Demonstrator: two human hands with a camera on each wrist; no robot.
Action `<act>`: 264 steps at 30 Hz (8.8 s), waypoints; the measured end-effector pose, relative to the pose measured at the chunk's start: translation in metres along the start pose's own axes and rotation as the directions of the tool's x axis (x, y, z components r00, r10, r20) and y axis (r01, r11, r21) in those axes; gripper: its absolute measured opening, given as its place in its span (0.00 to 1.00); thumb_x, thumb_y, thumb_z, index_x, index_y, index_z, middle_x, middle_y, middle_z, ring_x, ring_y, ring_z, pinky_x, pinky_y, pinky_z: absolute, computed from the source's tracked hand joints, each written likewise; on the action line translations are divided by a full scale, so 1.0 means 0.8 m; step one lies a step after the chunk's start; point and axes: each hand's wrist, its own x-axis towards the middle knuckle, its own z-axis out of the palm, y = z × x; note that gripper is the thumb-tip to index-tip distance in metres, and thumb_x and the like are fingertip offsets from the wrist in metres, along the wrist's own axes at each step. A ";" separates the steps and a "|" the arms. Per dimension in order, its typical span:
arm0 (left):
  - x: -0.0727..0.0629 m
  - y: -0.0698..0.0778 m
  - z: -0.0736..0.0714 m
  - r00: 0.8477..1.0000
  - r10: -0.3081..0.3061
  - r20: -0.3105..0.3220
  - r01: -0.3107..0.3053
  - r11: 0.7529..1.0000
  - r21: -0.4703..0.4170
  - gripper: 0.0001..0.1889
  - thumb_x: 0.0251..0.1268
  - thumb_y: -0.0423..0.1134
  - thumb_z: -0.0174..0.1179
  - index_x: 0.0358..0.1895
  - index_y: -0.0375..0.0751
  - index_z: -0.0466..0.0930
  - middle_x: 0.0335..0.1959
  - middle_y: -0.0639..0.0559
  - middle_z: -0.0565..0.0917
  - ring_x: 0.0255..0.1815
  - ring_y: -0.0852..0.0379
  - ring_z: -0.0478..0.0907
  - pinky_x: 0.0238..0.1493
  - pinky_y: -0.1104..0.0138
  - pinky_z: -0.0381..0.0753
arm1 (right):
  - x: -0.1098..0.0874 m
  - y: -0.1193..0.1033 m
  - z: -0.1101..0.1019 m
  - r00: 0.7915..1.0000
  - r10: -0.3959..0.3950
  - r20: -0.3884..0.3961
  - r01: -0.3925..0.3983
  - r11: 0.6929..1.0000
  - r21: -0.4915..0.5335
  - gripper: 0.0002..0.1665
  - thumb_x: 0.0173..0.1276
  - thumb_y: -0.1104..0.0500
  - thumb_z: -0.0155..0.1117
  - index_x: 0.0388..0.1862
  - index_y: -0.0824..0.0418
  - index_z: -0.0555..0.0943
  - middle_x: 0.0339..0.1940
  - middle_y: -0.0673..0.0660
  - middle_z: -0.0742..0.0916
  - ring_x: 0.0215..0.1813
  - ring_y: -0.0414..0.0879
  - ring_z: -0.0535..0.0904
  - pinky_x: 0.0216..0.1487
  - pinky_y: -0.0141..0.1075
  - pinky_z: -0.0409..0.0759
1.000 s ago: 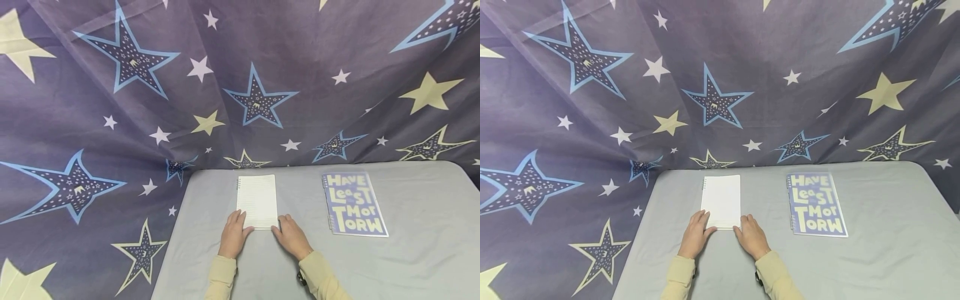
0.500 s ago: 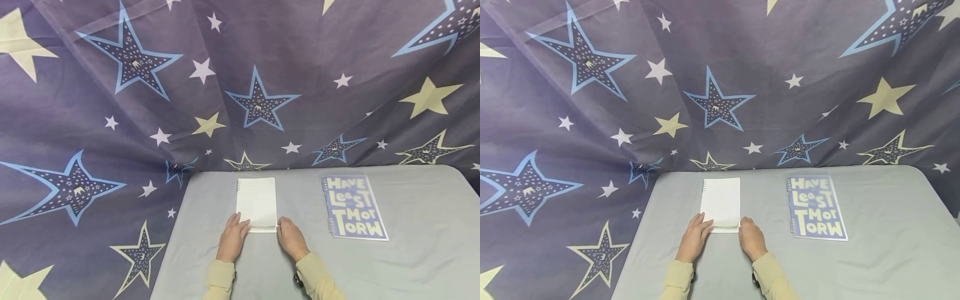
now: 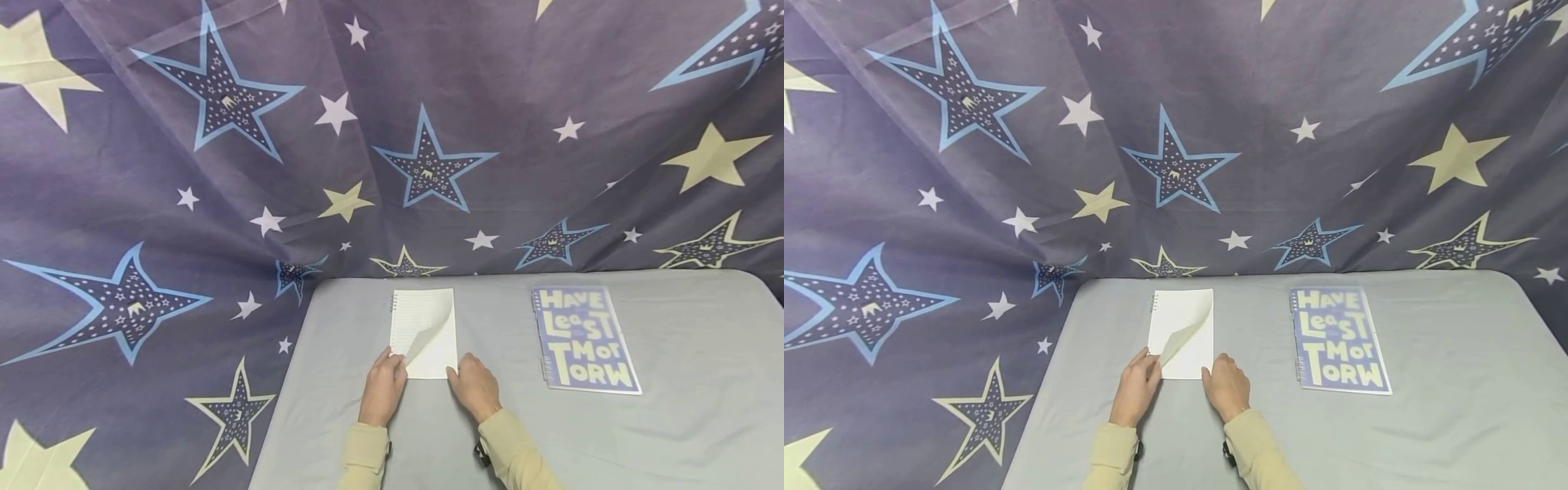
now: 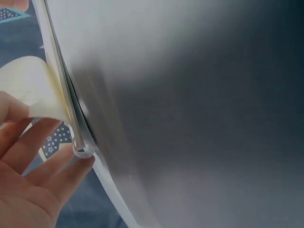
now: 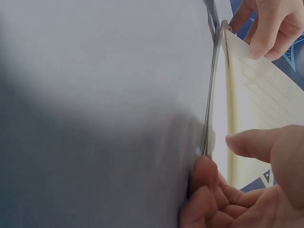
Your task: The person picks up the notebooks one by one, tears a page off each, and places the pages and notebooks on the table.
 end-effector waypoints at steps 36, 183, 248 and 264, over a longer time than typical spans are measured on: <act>-0.030 0.021 0.001 0.999 -0.048 -0.006 0.046 0.983 -0.180 0.08 0.65 0.45 0.65 0.42 0.48 0.88 0.43 0.52 0.90 0.49 0.53 0.87 0.56 0.60 0.84 | -0.029 0.023 -0.049 0.992 0.007 0.124 -0.024 0.990 0.137 0.15 0.68 0.57 0.66 0.25 0.58 0.72 0.20 0.51 0.75 0.22 0.44 0.68 0.23 0.34 0.67; 0.069 0.004 0.021 0.939 0.175 0.296 -0.248 0.940 0.233 0.27 0.80 0.40 0.33 0.79 0.42 0.54 0.79 0.49 0.60 0.78 0.46 0.58 0.73 0.49 0.67 | 0.021 -0.010 -0.007 0.888 -0.436 -0.147 0.441 0.898 0.000 0.08 0.64 0.64 0.69 0.41 0.60 0.90 0.44 0.53 0.91 0.49 0.48 0.87 0.53 0.41 0.85; 0.059 -0.011 0.001 0.951 0.137 0.276 -0.101 0.985 -0.139 0.39 0.62 0.41 0.62 0.76 0.36 0.59 0.77 0.37 0.59 0.79 0.39 0.53 0.78 0.46 0.51 | -0.036 -0.021 -0.014 0.781 -0.587 -0.210 0.607 0.794 0.035 0.09 0.68 0.64 0.67 0.43 0.54 0.88 0.44 0.47 0.89 0.49 0.41 0.85 0.52 0.35 0.85; 0.060 0.004 -0.018 0.898 0.151 0.414 -0.173 0.985 0.016 0.35 0.67 0.53 0.52 0.74 0.40 0.65 0.76 0.30 0.57 0.78 0.29 0.48 0.78 0.40 0.47 | -0.059 -0.016 -0.024 0.662 -0.697 -0.275 0.738 0.669 0.082 0.11 0.66 0.65 0.66 0.45 0.56 0.86 0.45 0.48 0.89 0.49 0.41 0.85 0.54 0.34 0.84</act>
